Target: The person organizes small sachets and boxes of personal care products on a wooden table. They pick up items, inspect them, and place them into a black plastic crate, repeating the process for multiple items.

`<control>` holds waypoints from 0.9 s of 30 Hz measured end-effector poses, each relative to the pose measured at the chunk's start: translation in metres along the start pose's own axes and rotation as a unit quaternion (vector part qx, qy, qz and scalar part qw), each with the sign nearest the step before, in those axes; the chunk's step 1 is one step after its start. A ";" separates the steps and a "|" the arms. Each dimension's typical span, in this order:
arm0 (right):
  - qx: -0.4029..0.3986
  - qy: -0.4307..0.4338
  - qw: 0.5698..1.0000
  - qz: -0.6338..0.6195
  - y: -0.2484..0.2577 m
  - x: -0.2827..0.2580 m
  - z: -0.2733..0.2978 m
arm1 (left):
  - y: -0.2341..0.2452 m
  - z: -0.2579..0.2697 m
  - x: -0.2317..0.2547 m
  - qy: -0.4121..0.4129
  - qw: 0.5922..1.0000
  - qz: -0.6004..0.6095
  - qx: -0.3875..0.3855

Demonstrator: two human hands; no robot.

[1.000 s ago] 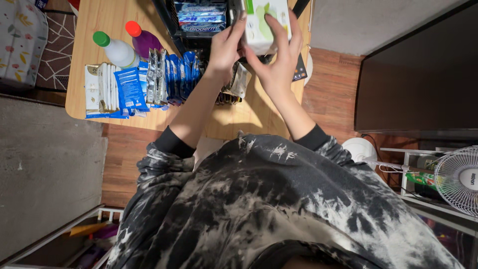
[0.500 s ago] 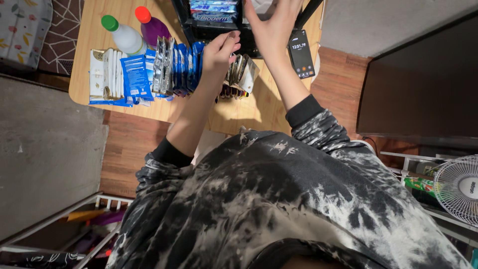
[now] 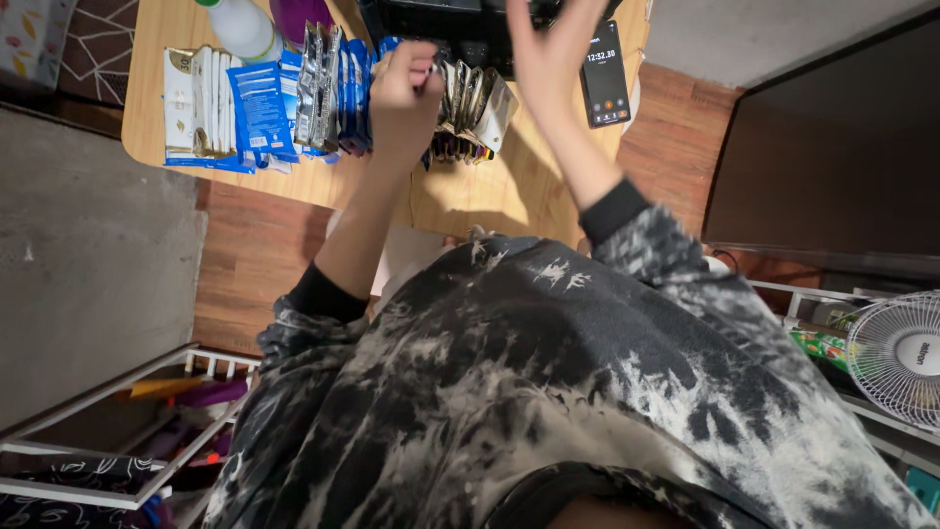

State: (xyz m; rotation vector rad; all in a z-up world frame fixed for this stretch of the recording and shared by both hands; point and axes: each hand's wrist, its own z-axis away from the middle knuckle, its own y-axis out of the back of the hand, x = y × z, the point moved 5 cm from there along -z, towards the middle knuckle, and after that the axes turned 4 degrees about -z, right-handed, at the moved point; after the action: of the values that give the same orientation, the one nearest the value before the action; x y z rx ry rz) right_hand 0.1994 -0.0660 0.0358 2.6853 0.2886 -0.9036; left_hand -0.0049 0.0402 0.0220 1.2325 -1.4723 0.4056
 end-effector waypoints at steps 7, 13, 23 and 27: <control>-0.271 -0.178 0.945 -0.031 0.028 -0.008 0.088 | 0.015 0.032 0.014 -0.002 0.971 -0.240 -0.012; -0.371 -0.176 0.912 -0.017 0.008 0.011 0.103 | -0.018 0.035 0.007 -0.098 0.924 -0.370 0.007; -0.380 -0.158 0.910 0.052 0.001 -0.017 0.084 | -0.035 0.044 -0.014 -0.114 0.913 -0.392 -0.003; -0.350 -0.147 0.925 0.013 0.003 -0.011 0.077 | -0.015 0.025 -0.005 -0.087 0.910 -0.404 0.032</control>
State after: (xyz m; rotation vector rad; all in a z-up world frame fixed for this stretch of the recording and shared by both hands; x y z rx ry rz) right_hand 0.1487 -0.0955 -0.0160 1.8707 0.4118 -0.9537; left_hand -0.0054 0.0169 0.0040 1.8332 -0.9647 -0.2249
